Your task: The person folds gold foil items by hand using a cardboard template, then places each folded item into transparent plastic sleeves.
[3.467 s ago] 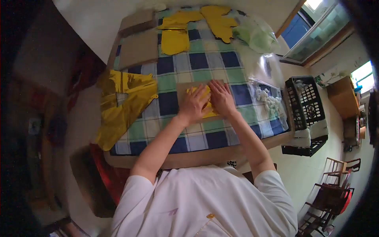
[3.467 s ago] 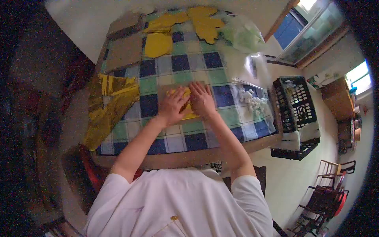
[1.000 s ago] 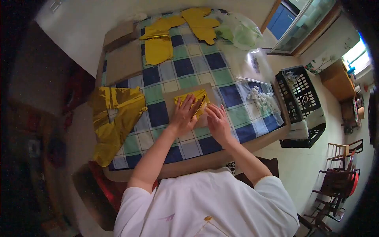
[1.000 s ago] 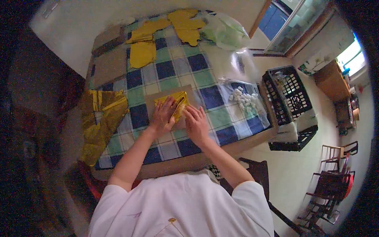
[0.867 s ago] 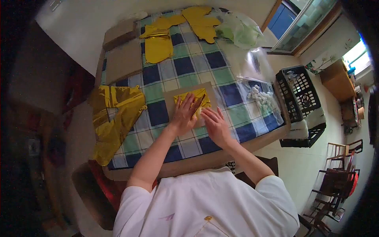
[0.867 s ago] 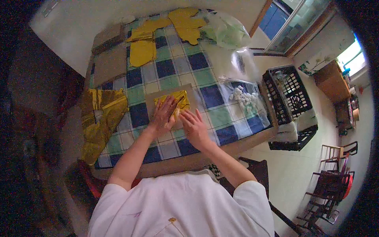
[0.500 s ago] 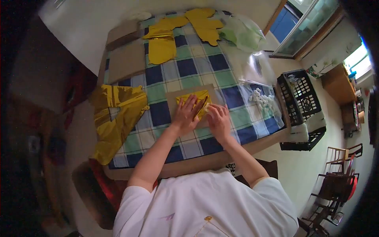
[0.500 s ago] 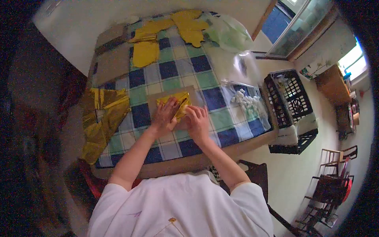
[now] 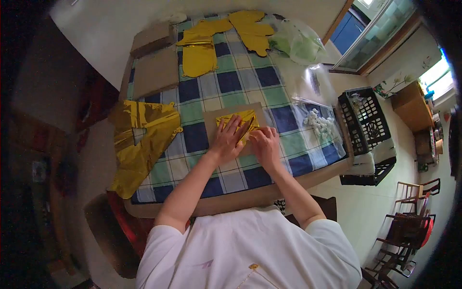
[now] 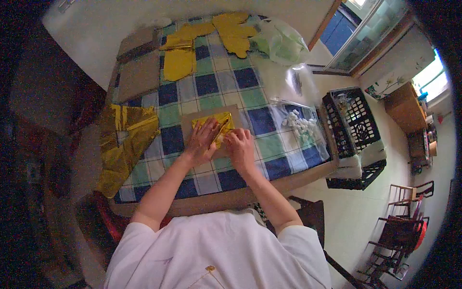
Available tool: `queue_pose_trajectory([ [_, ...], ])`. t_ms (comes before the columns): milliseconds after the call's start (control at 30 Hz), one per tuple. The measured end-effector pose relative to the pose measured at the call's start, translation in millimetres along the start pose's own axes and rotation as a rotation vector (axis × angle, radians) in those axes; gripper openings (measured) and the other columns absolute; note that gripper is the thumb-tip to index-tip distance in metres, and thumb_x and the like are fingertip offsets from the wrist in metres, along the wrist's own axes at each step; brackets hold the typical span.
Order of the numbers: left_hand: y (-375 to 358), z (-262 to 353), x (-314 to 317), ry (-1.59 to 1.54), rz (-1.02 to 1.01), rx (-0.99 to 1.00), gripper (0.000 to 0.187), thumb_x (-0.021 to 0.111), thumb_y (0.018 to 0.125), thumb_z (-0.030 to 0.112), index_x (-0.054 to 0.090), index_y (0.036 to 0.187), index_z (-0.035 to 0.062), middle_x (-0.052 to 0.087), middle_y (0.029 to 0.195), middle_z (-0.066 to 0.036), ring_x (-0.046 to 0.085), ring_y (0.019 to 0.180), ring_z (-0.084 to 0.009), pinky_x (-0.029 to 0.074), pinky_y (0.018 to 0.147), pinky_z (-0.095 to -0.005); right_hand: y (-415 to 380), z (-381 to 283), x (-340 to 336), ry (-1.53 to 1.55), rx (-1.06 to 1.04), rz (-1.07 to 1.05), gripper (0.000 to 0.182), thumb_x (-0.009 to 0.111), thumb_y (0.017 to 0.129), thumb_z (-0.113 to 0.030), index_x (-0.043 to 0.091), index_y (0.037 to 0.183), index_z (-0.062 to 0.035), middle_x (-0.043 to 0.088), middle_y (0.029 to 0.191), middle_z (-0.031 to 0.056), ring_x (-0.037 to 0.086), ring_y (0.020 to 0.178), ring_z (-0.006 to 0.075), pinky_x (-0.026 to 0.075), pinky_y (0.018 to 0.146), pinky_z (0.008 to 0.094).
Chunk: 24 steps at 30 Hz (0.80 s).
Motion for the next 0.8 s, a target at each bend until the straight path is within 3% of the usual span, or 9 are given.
queue_pose_trajectory([
  [233,-0.4,-0.2,0.6,-0.005,-0.001,-0.001,0.065,0.053,0.080,0.017,0.031,0.141,0.0131,0.029,0.142,-0.020,0.022,0.137,-0.0338,0.014,0.109,-0.0564,4.3,14.9,18.8,0.268,0.300,0.004,0.016,0.057,0.079,-0.004,0.057,0.095,-0.0055,0.058,0.087,0.0143,0.057,0.086,0.0316,0.042,0.079,0.0452],
  [333,-0.9,-1.9,2.6,-0.006,0.006,0.003,0.065,0.053,0.080,0.017,0.031,0.142,0.0133,0.029,0.143,-0.020,0.021,0.137,-0.0338,0.013,0.109,-0.0567,-5.5,6.7,9.9,0.331,0.168,-0.085,0.022,0.056,0.080,-0.003,0.057,0.102,-0.0041,0.061,0.096,0.0146,0.057,0.094,0.0317,0.044,0.082,0.0440],
  [433,-1.8,-4.9,8.3,0.008,0.019,0.015,0.066,0.053,0.081,0.018,0.029,0.142,0.0136,0.028,0.143,-0.020,0.021,0.137,-0.0341,0.012,0.110,-0.0569,-13.5,-1.4,9.0,0.210,-0.046,-0.039,0.030,0.055,0.079,-0.003,0.057,0.109,-0.0027,0.060,0.110,0.0130,0.055,0.105,0.0310,0.041,0.094,0.0437],
  [533,-1.9,-6.7,9.6,0.004,0.022,0.021,0.062,0.051,0.085,0.024,0.030,0.142,0.0132,0.029,0.143,-0.021,0.021,0.137,-0.0348,0.011,0.110,-0.0569,-18.1,-1.9,12.7,0.125,-0.132,-0.104,0.033,0.057,0.079,-0.005,0.058,0.111,-0.0034,0.056,0.122,0.0101,0.051,0.113,0.0309,0.032,0.105,0.0461],
  [633,-0.4,-2.3,4.8,-0.004,0.024,0.012,0.057,0.047,0.090,0.037,0.033,0.141,0.0148,0.031,0.142,-0.022,0.021,0.137,-0.0353,0.011,0.110,-0.0567,-21.3,-3.1,18.4,0.036,-0.145,-0.073,0.031,0.059,0.078,-0.008,0.059,0.109,-0.0037,0.057,0.118,0.0086,0.050,0.114,0.0293,0.025,0.109,0.0490],
  [733,0.7,3.4,-1.9,0.047,0.029,0.020,0.056,0.044,0.090,0.045,0.038,0.139,0.0179,0.032,0.142,-0.021,0.025,0.136,-0.0357,0.014,0.108,-0.0571,-22.9,-0.1,18.6,-0.021,-0.111,-0.265,0.031,0.061,0.078,-0.011,0.060,0.109,-0.0057,0.058,0.112,0.0086,0.050,0.114,0.0282,0.025,0.109,0.0484],
  [800,1.5,4.2,-2.4,0.076,0.021,0.017,0.054,0.045,0.090,0.046,0.041,0.138,0.0200,0.033,0.142,-0.020,0.027,0.135,-0.0358,0.016,0.108,-0.0575,-23.6,-2.9,14.5,0.024,-0.147,-0.196,0.031,0.062,0.078,-0.013,0.060,0.108,-0.0068,0.059,0.108,0.0089,0.050,0.114,0.0276,0.024,0.109,0.0488],
])
Point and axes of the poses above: each hand's wrist, its own y-axis towards the middle knuckle, its own x-axis out of the palm, z = x × y, the point moved 3 cm from there along y, towards the middle knuckle
